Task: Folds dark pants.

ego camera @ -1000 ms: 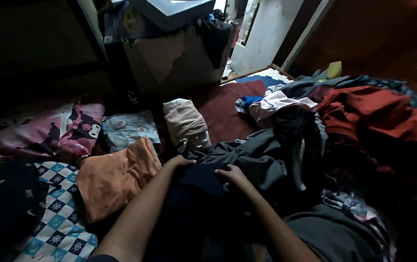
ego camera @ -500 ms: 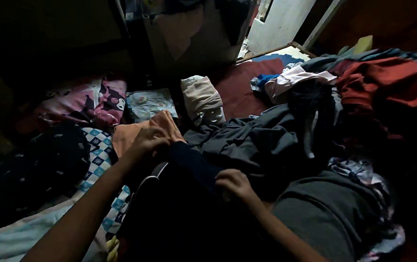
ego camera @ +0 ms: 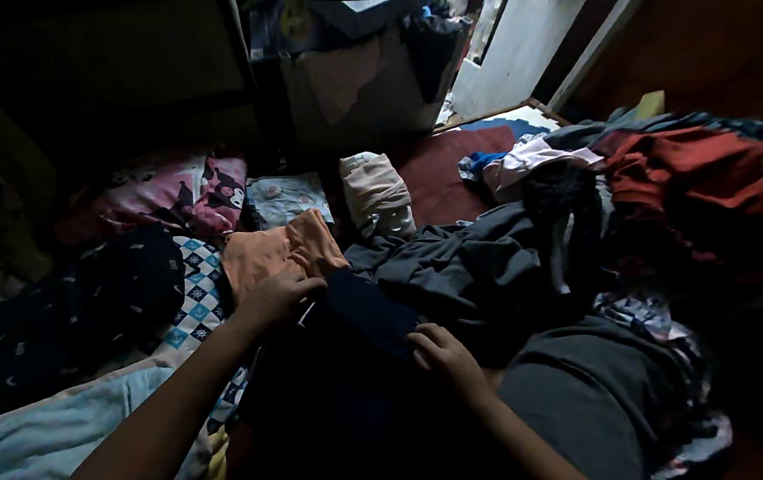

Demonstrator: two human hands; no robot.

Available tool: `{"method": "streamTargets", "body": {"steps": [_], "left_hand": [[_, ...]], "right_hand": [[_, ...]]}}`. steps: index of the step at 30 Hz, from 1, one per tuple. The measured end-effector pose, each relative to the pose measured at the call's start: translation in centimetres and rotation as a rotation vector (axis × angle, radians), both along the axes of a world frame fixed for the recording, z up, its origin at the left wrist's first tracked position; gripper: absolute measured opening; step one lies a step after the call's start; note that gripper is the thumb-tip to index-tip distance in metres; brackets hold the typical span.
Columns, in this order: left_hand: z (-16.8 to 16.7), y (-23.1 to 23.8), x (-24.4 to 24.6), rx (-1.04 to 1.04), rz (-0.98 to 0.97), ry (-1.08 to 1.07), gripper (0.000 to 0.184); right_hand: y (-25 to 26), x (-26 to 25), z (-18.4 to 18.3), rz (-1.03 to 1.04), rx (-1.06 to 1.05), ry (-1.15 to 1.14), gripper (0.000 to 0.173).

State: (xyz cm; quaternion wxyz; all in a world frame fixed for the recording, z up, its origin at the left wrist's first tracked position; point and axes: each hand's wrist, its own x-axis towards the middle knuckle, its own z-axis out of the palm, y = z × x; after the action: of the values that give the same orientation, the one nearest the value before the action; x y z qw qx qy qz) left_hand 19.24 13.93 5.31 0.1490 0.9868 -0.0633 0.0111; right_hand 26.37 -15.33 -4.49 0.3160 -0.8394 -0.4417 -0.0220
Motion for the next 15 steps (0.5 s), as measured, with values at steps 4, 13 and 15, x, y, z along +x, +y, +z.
{"method": "streamTargets", "body": {"steps": [4, 13, 15], "left_hand": [[1.9, -0.6, 1.1, -0.151, 0.145, 0.693, 0.051], [-1.9, -0.8, 2.9, -0.823, 0.492, 0.492, 0.062], [-2.6, -0.4, 3.0, -0.799, 0.499, 0.477, 0.064]], "right_hand": [[0.1, 0.8, 1.6, -0.006, -0.091, 0.907, 0.034], [3.0, -0.2, 0.7, -0.22, 0.449, 1.151, 0.036], [3.2, 0.0, 0.0, -0.265, 0.457, 1.034, 0.043]]}}
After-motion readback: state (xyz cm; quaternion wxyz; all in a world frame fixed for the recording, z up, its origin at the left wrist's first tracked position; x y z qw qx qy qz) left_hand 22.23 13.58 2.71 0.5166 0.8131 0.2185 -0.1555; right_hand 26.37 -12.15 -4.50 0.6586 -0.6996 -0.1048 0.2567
